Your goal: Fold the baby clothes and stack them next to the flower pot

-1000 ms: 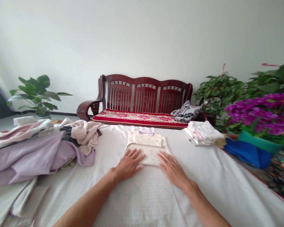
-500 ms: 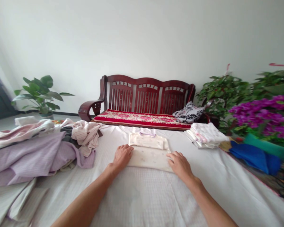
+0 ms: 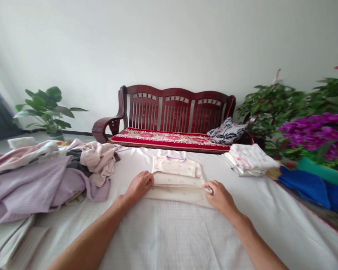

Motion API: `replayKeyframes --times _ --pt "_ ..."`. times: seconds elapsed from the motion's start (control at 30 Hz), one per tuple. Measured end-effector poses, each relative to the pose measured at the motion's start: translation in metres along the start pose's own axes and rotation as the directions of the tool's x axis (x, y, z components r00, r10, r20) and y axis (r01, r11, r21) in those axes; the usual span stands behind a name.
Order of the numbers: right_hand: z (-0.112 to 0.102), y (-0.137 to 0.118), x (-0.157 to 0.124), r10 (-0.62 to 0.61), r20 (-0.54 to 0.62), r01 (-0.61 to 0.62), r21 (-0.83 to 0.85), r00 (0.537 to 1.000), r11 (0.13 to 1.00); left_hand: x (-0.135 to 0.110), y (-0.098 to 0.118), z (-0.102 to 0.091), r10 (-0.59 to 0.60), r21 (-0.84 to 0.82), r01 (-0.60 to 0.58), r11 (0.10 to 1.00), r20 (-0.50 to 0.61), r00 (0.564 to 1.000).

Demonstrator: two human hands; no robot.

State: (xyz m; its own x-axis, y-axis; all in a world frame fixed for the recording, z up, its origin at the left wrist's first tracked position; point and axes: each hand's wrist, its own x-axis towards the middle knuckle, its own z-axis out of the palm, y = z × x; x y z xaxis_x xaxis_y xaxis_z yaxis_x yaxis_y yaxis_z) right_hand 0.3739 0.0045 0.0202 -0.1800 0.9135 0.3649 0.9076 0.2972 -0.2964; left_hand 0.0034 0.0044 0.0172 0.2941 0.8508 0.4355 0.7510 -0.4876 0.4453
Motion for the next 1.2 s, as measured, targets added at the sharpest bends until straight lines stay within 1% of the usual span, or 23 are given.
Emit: replayKeyframes --times 0.1,0.17,0.23,0.3,0.4,0.5,0.6,0.67,0.73,0.77,0.83,0.9,0.97,1.0,1.07,1.13,1.2 --pt "-0.004 -0.001 -0.005 -0.085 -0.069 0.084 -0.019 0.994 0.996 -0.004 -0.001 -0.006 0.077 -0.014 -0.078 0.997 -0.015 0.997" --pt "-0.007 -0.002 -0.008 -0.148 -0.091 0.145 -0.048 0.985 0.988 -0.006 -0.001 -0.009 0.106 0.001 -0.106 0.994 -0.026 0.994" --pt "-0.009 -0.002 -0.010 -0.193 -0.100 0.187 -0.060 0.976 0.980 -0.006 -0.001 -0.011 0.102 0.015 -0.102 0.995 -0.038 0.994" --pt "-0.009 -0.001 -0.011 -0.206 -0.105 0.202 -0.050 0.973 0.978 -0.006 -0.002 -0.010 0.084 0.019 -0.084 0.996 -0.035 0.996" --pt "-0.006 0.001 -0.010 -0.173 -0.107 0.173 -0.012 0.979 0.985 -0.005 -0.003 -0.007 0.028 0.012 -0.028 1.000 -0.015 0.999" --pt "-0.004 0.003 -0.009 -0.111 -0.101 0.114 0.020 0.989 0.993 -0.005 -0.006 -0.003 -0.105 -0.023 0.104 0.994 -0.022 0.994" --pt "-0.005 0.002 -0.009 -0.075 -0.095 0.074 -0.023 0.993 0.997 -0.005 -0.007 -0.002 -0.232 -0.003 0.233 0.973 -0.074 0.970" --pt "-0.009 -0.001 -0.009 -0.067 -0.104 0.057 -0.097 0.992 0.994 -0.006 -0.003 -0.004 -0.250 0.044 0.258 0.965 -0.137 0.958" --pt "-0.012 -0.008 -0.009 -0.080 -0.133 0.059 -0.154 0.988 0.986 -0.007 0.006 -0.007 -0.198 0.082 0.216 0.973 -0.179 0.964" --pt "-0.013 -0.013 -0.009 -0.100 -0.151 0.075 -0.165 0.983 0.983 -0.007 0.011 -0.009 -0.149 0.089 0.166 0.982 -0.169 0.974" --pt "-0.012 -0.027 -0.009 -0.176 -0.151 0.152 -0.160 0.973 0.975 -0.008 0.024 -0.011 -0.024 0.070 0.030 0.997 -0.087 0.996" --pt "-0.006 -0.044 -0.012 -0.282 -0.082 0.269 -0.136 0.956 0.953 -0.009 0.034 -0.009 0.112 0.035 -0.113 0.993 0.035 0.993" --pt "0.002 -0.059 -0.017 -0.375 0.041 0.377 -0.107 0.926 0.920 -0.010 0.039 -0.004 0.203 0.029 -0.209 0.978 0.140 0.969" --pt "0.006 -0.065 -0.020 -0.404 0.101 0.413 -0.094 0.909 0.906 -0.011 0.039 -0.001 0.225 0.043 -0.237 0.971 0.184 0.957" --pt "0.012 -0.068 -0.024 -0.419 0.192 0.440 -0.082 0.887 0.894 -0.012 0.037 0.004 0.230 0.091 -0.260 0.961 0.255 0.939" --pt "0.015 -0.062 -0.026 -0.392 0.238 0.421 -0.088 0.889 0.903 -0.014 0.032 0.006 0.192 0.155 -0.243 0.958 0.289 0.938" --pt "0.015 -0.050 -0.025 -0.349 0.239 0.381 -0.102 0.906 0.919 -0.016 0.027 0.005 0.139 0.207 -0.205 0.957 0.297 0.945"
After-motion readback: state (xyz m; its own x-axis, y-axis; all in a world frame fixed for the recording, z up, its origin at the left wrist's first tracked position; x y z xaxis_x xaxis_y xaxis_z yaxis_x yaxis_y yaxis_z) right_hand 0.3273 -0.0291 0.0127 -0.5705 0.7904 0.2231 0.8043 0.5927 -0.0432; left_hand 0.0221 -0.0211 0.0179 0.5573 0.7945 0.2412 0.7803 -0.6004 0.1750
